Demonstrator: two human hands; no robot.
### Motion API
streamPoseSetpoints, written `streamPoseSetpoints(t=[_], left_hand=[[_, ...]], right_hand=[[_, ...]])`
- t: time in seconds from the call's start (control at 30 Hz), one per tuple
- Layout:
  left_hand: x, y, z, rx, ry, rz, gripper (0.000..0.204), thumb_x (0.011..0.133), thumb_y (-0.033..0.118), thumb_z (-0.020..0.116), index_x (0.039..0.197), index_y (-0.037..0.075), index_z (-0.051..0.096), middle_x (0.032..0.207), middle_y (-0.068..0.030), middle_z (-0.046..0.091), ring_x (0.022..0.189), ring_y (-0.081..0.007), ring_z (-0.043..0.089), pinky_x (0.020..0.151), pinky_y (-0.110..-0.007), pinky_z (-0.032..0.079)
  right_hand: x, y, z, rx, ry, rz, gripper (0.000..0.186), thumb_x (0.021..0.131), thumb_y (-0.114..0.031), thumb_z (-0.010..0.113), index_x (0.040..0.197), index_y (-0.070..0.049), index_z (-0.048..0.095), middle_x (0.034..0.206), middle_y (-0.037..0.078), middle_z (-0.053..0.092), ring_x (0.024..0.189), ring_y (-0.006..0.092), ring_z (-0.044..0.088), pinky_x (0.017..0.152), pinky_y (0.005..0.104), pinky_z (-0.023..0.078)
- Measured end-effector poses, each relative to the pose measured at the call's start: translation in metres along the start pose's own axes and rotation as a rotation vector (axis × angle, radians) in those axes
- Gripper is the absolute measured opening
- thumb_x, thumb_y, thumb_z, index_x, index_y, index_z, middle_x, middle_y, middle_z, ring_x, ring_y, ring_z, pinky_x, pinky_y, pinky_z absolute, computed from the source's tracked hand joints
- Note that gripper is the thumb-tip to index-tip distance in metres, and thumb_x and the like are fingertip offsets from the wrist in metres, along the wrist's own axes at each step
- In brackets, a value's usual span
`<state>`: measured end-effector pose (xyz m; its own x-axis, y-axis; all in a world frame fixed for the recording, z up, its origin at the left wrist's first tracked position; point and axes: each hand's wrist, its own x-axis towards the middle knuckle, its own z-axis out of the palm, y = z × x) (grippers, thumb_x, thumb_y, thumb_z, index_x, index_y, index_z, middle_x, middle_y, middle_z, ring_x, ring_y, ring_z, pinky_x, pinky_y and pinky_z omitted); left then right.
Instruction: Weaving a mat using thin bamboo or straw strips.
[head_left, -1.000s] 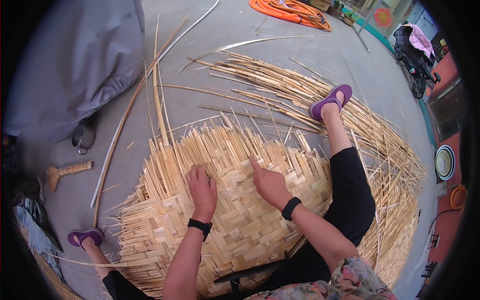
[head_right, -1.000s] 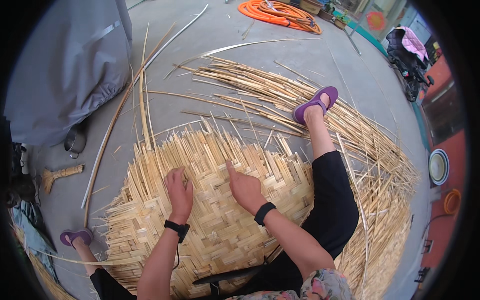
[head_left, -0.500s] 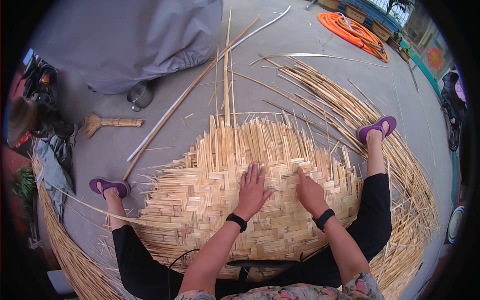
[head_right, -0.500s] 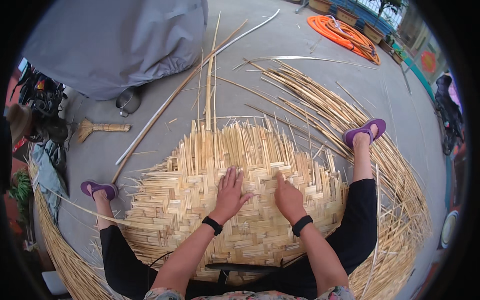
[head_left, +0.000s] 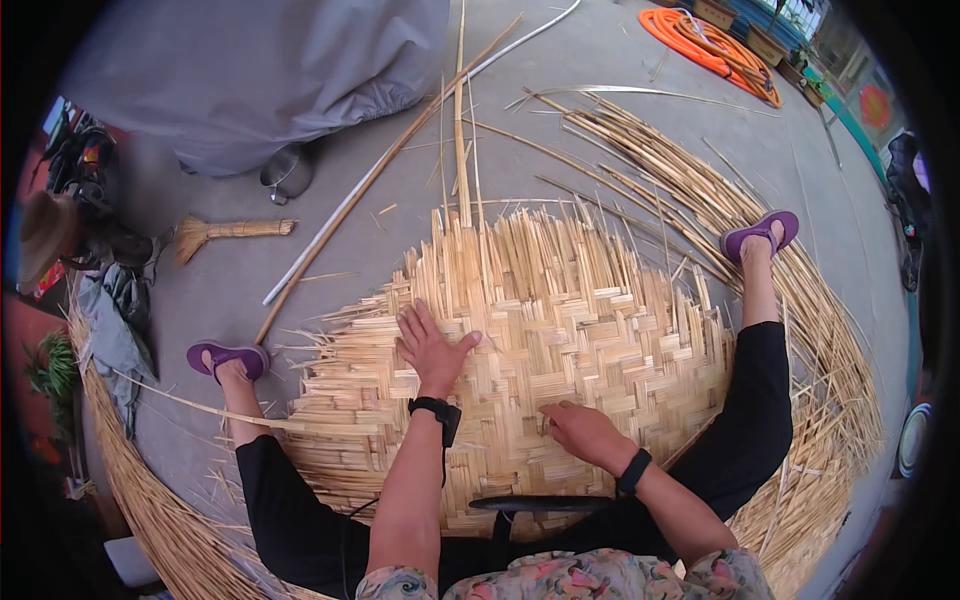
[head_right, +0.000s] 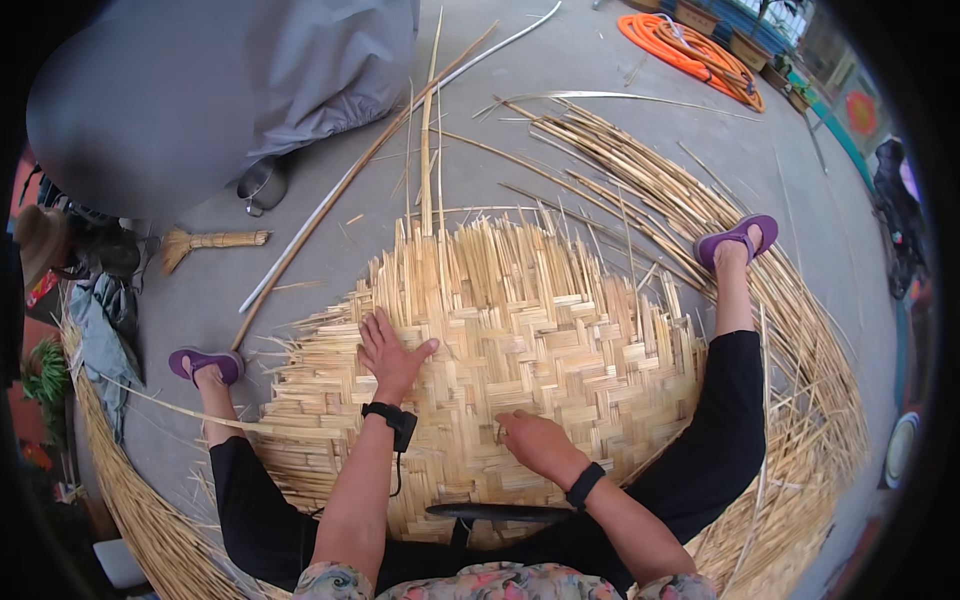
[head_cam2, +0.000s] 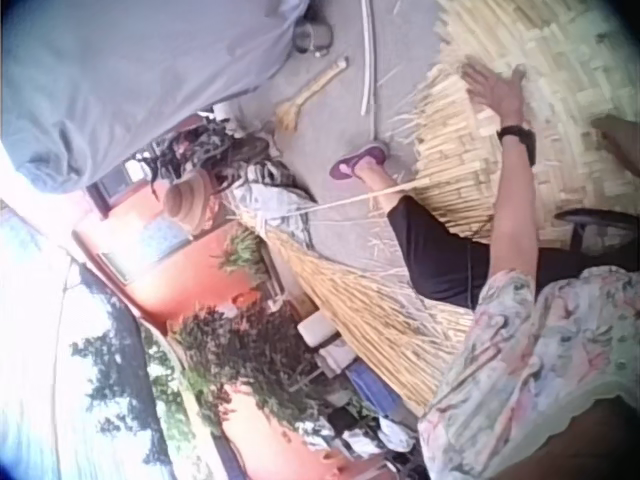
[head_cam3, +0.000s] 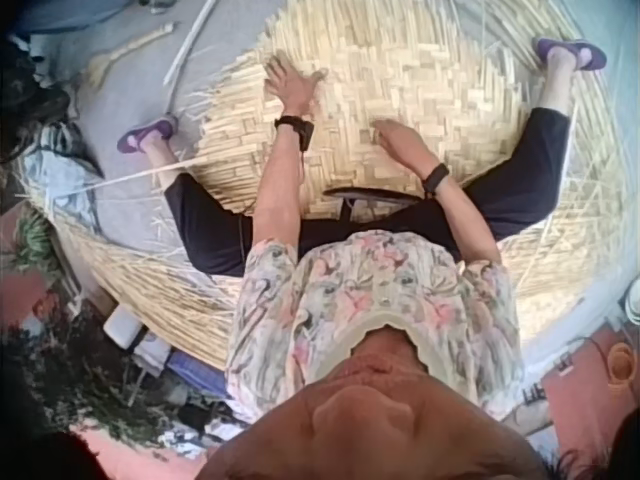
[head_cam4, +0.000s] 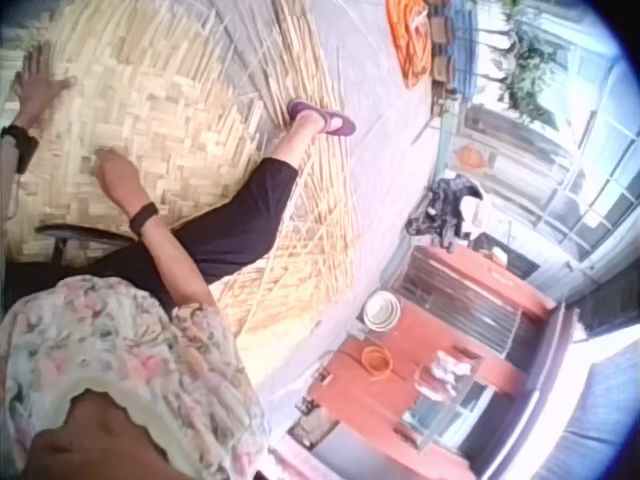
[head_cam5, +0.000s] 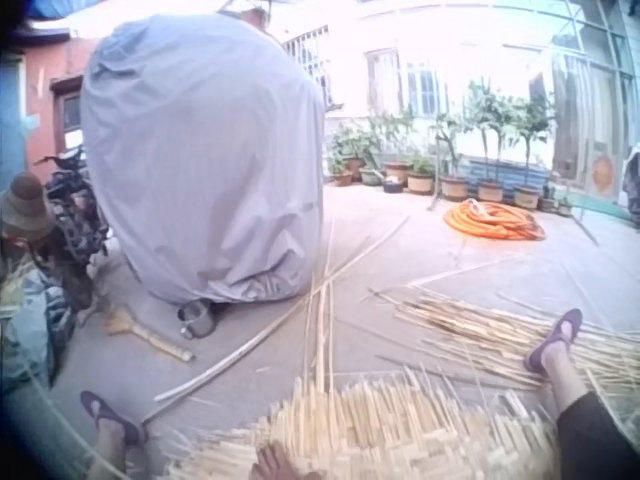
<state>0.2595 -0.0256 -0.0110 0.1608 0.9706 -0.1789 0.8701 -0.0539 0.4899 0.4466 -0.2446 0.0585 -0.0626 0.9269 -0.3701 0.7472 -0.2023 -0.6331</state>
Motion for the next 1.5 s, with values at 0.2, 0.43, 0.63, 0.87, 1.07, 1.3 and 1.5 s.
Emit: streamPoseSetpoints(t=[0.2,0.43,0.63,0.87,1.07,1.3,1.5], left_hand=[[0.01,-0.006,0.006,-0.036,-0.058,-0.016,0.12,0.077,0.047,0.08,0.16,0.012,0.002,0.165,-0.0258,-0.001,0.152,-0.0397,-0.01,0.115,-0.066,-0.005],[0.015,-0.011,0.0,0.072,-0.137,-0.013,0.117,0.079,0.046,0.079,0.161,0.014,0.001,0.164,-0.0267,-0.003,0.152,-0.04,-0.012,0.115,-0.066,-0.003],[-0.051,0.002,-0.06,0.001,0.199,0.263,0.082,0.078,0.013,0.081,0.148,0.009,0.04,0.156,-0.0229,0.03,0.146,-0.0404,0.025,0.118,-0.051,0.022],[-0.203,0.037,-0.053,-0.569,-0.621,0.347,0.024,0.092,0.001,0.065,0.116,-0.002,0.067,0.108,-0.0099,0.071,0.102,-0.016,0.066,0.093,-0.029,0.05],[-0.229,0.059,-0.03,-0.709,-0.755,0.303,0.022,0.095,0.0,0.06,0.116,-0.004,0.066,0.107,-0.0088,0.07,0.104,-0.0154,0.065,0.095,-0.028,0.049],[-0.252,0.129,-0.047,-0.631,-0.835,0.466,0.023,0.096,0.0,0.057,0.118,-0.005,0.064,0.108,-0.0102,0.07,0.104,-0.0163,0.065,0.097,-0.029,0.049],[-0.289,0.177,-0.065,-0.615,-0.83,0.546,0.022,0.096,0.0,0.057,0.117,-0.005,0.065,0.106,-0.0103,0.069,0.102,-0.016,0.064,0.095,-0.029,0.049]], right_hand=[[-0.025,0.002,-0.012,-0.047,0.05,-0.078,0.025,0.089,-0.013,0.059,0.112,-0.003,0.058,0.093,0.018,0.064,0.086,0.0391,0.065,0.074,0.0484,0.053],[-0.051,-0.023,-0.032,-0.139,0.012,-0.099,0.024,0.088,-0.012,0.062,0.111,-0.005,0.059,0.092,0.015,0.062,0.086,0.0368,0.064,0.073,0.0472,0.053],[-0.145,-0.079,-0.141,-0.032,0.21,-0.182,0.037,0.088,-0.011,0.065,0.124,-0.005,0.058,0.094,0.012,0.06,0.088,0.0338,0.062,0.073,0.044,0.051],[-0.322,-0.068,-0.169,0.084,0.753,0.263,0.03,0.093,-0.006,0.063,0.123,-0.005,0.063,0.095,0.011,0.067,0.085,0.0281,0.066,0.075,0.0351,0.052],[-0.458,0.041,-0.007,-0.098,0.853,1.004,0.021,0.091,-0.02,0.065,0.106,-0.005,0.065,0.096,0.015,0.069,0.088,0.0337,0.067,0.076,0.0411,0.053],[-0.436,0.082,0.176,0.016,0.731,1.047,0.027,0.082,-0.028,0.075,0.097,-0.008,0.065,0.092,0.013,0.065,0.091,0.0336,0.063,0.076,0.0455,0.051],[-0.434,0.109,0.157,0.269,1.589,1.124,0.019,0.094,-0.013,0.064,0.107,0.0,0.063,0.094,0.018,0.064,0.09,0.035,0.063,0.078,0.0389,0.05]])
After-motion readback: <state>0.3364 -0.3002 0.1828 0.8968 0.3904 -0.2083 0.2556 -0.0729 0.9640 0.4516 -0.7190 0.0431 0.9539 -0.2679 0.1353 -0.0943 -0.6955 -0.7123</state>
